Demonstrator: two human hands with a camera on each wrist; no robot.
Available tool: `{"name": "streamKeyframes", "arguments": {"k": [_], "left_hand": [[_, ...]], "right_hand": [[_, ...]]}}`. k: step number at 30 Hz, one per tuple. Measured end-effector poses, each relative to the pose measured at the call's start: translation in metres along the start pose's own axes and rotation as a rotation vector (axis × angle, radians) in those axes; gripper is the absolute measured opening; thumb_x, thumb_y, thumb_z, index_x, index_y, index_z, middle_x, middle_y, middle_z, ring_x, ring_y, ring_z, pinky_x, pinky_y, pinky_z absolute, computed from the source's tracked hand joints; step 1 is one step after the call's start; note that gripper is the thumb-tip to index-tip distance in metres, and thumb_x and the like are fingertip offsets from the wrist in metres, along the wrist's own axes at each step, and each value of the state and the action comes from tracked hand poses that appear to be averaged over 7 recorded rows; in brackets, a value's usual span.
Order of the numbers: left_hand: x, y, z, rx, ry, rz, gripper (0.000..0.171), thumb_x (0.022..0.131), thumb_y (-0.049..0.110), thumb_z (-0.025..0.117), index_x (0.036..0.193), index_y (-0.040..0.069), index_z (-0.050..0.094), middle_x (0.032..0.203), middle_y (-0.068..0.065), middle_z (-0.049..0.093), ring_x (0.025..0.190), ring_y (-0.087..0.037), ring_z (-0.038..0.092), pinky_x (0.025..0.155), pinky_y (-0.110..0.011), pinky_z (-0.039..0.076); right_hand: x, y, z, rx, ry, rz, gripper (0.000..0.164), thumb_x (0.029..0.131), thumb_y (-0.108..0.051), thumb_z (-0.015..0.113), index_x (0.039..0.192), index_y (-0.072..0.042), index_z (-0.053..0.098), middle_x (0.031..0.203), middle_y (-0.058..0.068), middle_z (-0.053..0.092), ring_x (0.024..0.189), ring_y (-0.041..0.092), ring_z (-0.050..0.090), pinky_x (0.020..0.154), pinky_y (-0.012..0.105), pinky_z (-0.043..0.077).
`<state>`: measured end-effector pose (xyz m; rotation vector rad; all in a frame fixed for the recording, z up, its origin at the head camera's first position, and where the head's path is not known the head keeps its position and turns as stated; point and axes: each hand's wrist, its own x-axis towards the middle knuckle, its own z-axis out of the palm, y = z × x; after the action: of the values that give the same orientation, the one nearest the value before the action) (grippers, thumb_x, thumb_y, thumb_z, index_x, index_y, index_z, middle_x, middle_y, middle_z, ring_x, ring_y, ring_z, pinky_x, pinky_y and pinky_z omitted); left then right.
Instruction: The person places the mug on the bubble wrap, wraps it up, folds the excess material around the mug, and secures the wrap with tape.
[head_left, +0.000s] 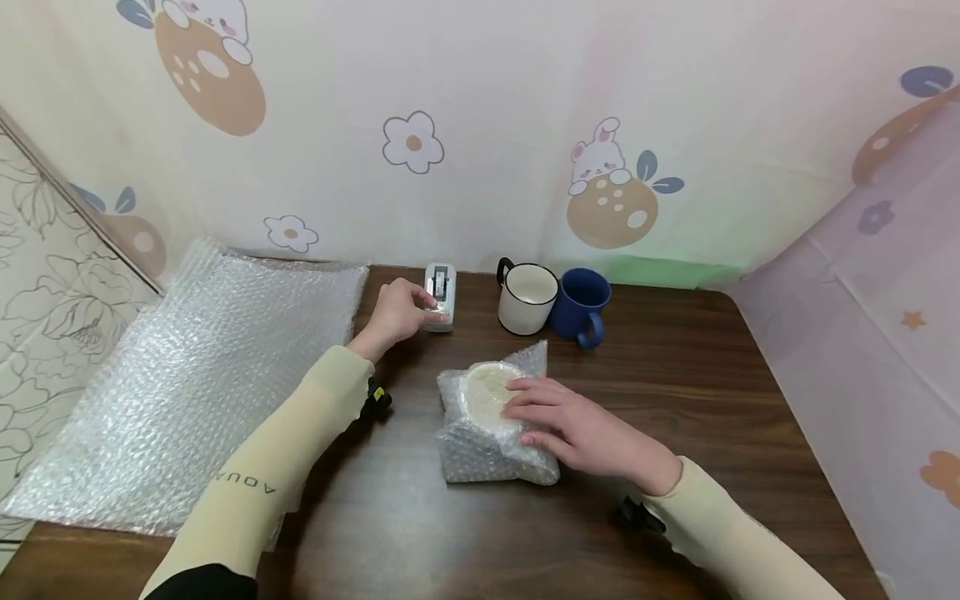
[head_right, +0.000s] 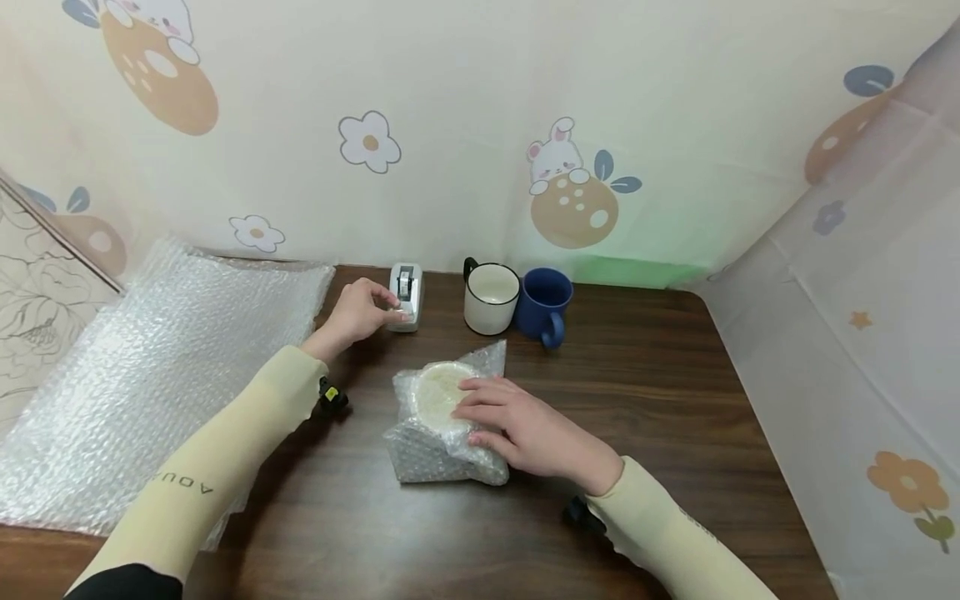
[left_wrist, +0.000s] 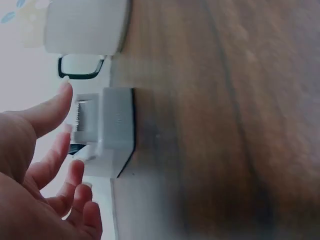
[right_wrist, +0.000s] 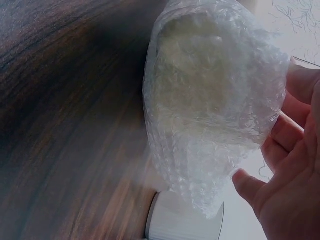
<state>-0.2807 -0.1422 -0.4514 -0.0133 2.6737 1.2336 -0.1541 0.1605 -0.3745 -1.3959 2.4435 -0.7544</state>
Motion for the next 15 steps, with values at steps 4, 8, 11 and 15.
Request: {"name": "streamKeyframes", "arguments": {"k": [4,8,11,15], "left_hand": [[-0.002,-0.001,0.007,0.113,-0.027,0.092,0.05,0.07,0.035,0.092,0.098,0.008,0.061,0.121,-0.012,0.049,0.115,-0.031,0.039,0.096,-0.042,0.043],[-0.003,-0.002,0.013,0.184,0.027,0.131,0.046,0.072,0.027,0.092,0.096,0.008,0.058,0.116,-0.008,0.046,0.104,-0.028,0.047,0.085,-0.042,0.048],[-0.003,-0.003,0.015,0.189,0.049,0.113,0.041,0.075,0.024,0.09,0.095,0.008,0.057,0.116,-0.004,0.045,0.093,-0.029,0.056,0.078,-0.041,0.051],[-0.003,-0.004,0.017,0.183,0.063,0.111,0.047,0.076,0.024,0.089,0.103,0.005,0.056,0.12,-0.006,0.045,0.086,-0.036,0.061,0.074,-0.043,0.054]], "right_hand": [[-0.001,0.0,0.0,0.004,-0.005,0.01,0.032,0.099,-0.028,0.062,0.128,-0.015,0.065,0.138,0.001,0.059,0.139,0.021,0.041,0.115,0.048,0.029],[-0.001,0.0,0.0,0.007,-0.013,0.014,0.032,0.1,-0.029,0.062,0.129,-0.015,0.065,0.139,0.002,0.058,0.139,0.022,0.04,0.115,0.048,0.028],[-0.001,0.0,0.0,0.014,-0.016,0.011,0.033,0.1,-0.029,0.062,0.129,-0.014,0.065,0.139,0.002,0.058,0.139,0.022,0.04,0.115,0.048,0.028],[0.0,0.001,0.0,0.022,-0.015,0.014,0.032,0.1,-0.028,0.062,0.129,-0.014,0.065,0.138,0.001,0.058,0.139,0.022,0.04,0.115,0.048,0.028]]}}
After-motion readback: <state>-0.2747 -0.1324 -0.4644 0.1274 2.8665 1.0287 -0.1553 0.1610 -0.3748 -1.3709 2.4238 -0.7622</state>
